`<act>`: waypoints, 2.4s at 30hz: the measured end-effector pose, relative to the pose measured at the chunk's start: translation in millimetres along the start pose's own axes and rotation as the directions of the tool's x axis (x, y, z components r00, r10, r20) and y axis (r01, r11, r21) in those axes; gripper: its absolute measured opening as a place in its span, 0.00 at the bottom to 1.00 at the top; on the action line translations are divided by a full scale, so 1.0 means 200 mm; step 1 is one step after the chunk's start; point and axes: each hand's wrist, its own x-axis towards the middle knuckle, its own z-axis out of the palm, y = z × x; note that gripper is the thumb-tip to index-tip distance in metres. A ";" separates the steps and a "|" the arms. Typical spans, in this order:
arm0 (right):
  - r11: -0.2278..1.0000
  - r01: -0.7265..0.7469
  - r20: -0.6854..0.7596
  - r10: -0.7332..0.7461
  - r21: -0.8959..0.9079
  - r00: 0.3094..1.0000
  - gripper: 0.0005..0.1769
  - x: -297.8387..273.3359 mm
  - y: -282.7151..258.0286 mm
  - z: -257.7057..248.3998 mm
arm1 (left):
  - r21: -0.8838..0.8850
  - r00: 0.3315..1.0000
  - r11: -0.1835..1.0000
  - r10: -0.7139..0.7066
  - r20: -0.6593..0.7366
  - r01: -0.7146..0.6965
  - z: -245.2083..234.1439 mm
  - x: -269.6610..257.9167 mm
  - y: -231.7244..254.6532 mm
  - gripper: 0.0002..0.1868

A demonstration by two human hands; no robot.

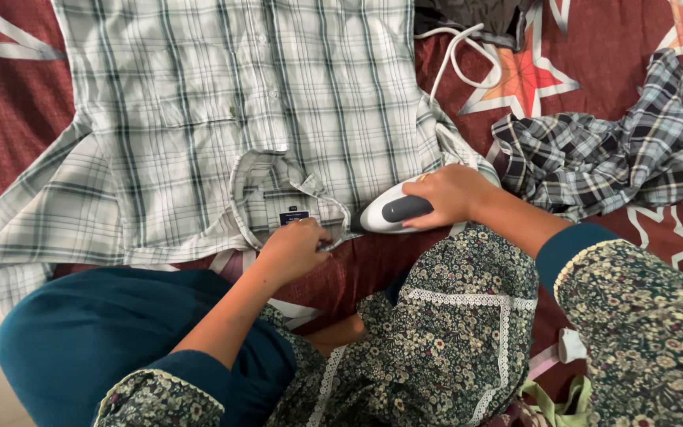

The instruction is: The person irons a plaid shirt laid out on a bed. They smooth the fabric with one hand while moving the iron with the other, covering the front panels and collar area.

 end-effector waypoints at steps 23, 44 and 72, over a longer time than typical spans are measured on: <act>0.994 0.105 0.112 -0.100 -0.034 0.989 0.30 0.12 -0.17 -0.01 | -0.128 0.997 0.991 0.029 -0.071 -0.038 0.08 0.01 -0.07 0.20; 0.975 -0.219 -0.161 0.210 -0.042 0.964 0.33 -0.15 -0.12 0.11 | -0.045 0.989 0.996 0.070 -0.133 -0.077 0.11 -0.03 -0.08 0.18; 0.762 -0.591 -0.291 0.648 0.266 0.704 0.33 0.54 -0.17 -0.01 | 0.125 0.991 0.990 -0.048 -0.125 0.064 0.04 0.02 0.08 0.18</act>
